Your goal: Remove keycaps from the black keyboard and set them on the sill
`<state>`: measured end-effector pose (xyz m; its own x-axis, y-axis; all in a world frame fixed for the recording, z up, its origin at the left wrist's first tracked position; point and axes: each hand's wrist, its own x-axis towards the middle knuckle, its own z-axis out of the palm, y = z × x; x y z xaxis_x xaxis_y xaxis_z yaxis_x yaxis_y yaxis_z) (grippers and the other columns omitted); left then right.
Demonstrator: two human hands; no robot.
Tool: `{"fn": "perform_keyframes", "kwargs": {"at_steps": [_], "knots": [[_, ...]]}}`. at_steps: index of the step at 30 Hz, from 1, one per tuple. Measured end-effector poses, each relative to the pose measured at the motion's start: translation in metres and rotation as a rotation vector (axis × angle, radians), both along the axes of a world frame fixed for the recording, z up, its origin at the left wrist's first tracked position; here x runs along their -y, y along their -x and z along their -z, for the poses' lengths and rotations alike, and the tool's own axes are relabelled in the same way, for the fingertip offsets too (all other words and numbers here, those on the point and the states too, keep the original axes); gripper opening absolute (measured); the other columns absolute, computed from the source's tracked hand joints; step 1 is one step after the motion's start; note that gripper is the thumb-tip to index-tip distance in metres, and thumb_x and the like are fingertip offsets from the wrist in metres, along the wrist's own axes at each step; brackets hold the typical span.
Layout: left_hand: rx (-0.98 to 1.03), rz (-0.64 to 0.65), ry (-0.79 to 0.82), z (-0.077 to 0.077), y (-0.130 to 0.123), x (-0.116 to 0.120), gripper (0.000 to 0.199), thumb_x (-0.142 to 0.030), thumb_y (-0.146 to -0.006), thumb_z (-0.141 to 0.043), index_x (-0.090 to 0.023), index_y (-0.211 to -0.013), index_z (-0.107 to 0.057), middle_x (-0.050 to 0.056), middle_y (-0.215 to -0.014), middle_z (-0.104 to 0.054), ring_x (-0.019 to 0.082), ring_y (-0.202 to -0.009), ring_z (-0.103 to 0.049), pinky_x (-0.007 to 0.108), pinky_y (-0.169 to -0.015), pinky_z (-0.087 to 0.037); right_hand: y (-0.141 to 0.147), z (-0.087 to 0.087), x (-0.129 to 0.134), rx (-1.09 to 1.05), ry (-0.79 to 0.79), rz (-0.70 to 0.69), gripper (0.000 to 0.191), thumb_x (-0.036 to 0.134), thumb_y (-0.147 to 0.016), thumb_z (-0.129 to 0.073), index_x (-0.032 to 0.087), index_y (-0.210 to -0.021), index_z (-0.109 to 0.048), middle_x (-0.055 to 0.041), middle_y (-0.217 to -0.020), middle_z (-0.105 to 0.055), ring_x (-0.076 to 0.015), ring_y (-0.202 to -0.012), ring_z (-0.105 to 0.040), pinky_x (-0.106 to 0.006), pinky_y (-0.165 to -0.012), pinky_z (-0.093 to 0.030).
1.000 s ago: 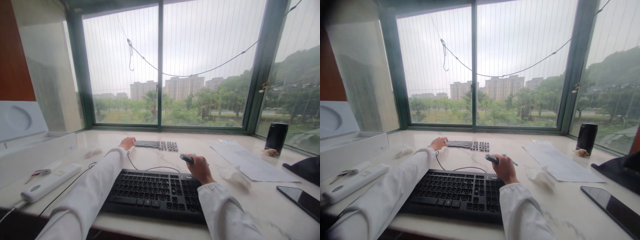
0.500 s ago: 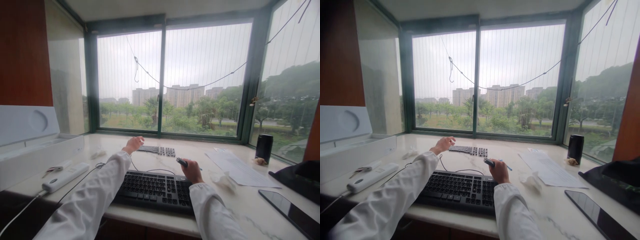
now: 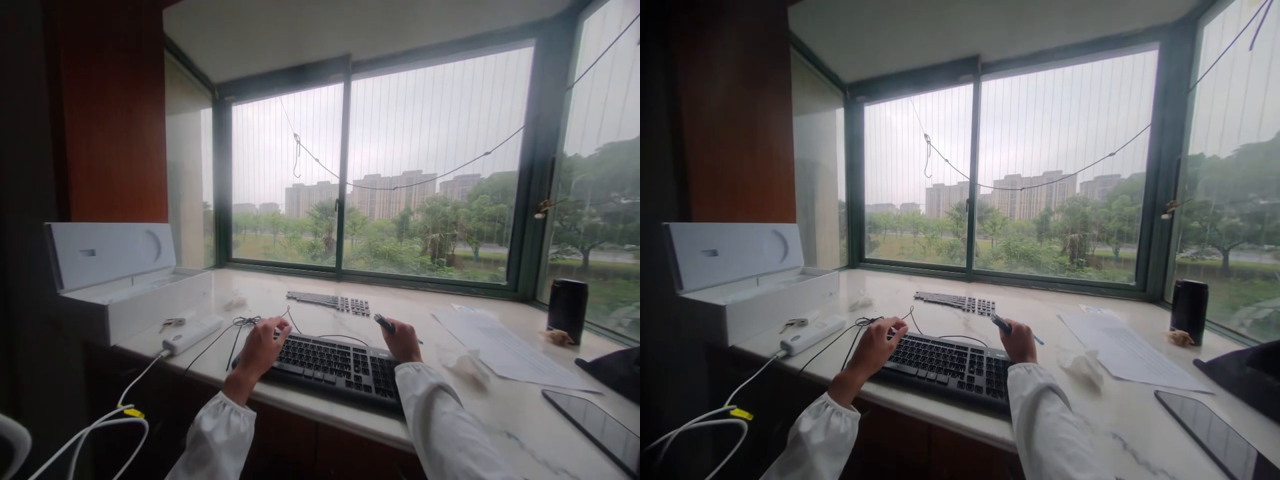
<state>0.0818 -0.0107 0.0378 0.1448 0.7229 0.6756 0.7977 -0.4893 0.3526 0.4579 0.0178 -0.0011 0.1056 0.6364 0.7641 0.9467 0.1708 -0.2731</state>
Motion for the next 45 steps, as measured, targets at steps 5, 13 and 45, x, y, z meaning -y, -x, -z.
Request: {"fn": "perform_keyframes", "kwargs": {"at_steps": [5,13,45], "knots": [[0.121,-0.186,-0.025,0.034,0.068,-0.007,0.028,-0.041,-0.093,-0.042,-0.029,-0.091,-0.067,0.001,-0.094,-0.072,0.02,-0.077,-0.064,0.032,-0.079,-0.05,0.001,-0.002,0.0,-0.017,-0.007,0.023,0.037,0.035,-0.089,-0.045,0.018,-0.063,-0.066,-0.0081,-0.063,-0.068,-0.0162,-0.056,-0.057,-0.027,-0.059,-0.032],[0.23,-0.126,0.005,0.034,0.074,-0.001,0.038,-0.035,-0.097,-0.032,-0.023,-0.089,-0.067,0.002,-0.089,-0.072,0.017,-0.084,-0.065,0.025,-0.077,-0.048,0.0,-0.005,-0.001,0.008,0.028,0.064,0.041,0.039,-0.088,-0.043,0.017,-0.063,-0.068,-0.01,-0.063,-0.068,-0.0171,-0.057,-0.054,-0.029,-0.059,-0.031],[0.007,-0.027,0.058,0.037,0.075,0.002,0.035,-0.027,-0.093,-0.044,-0.026,-0.087,-0.079,0.002,-0.085,-0.071,0.017,-0.078,-0.062,0.027,-0.07,-0.043,0.028,-0.037,0.027,-0.442,-0.293,0.146,0.043,0.046,-0.084,-0.047,0.019,-0.051,-0.047,-0.0032,-0.045,-0.046,-0.0135,-0.052,-0.044,-0.029,-0.055,-0.032]]}}
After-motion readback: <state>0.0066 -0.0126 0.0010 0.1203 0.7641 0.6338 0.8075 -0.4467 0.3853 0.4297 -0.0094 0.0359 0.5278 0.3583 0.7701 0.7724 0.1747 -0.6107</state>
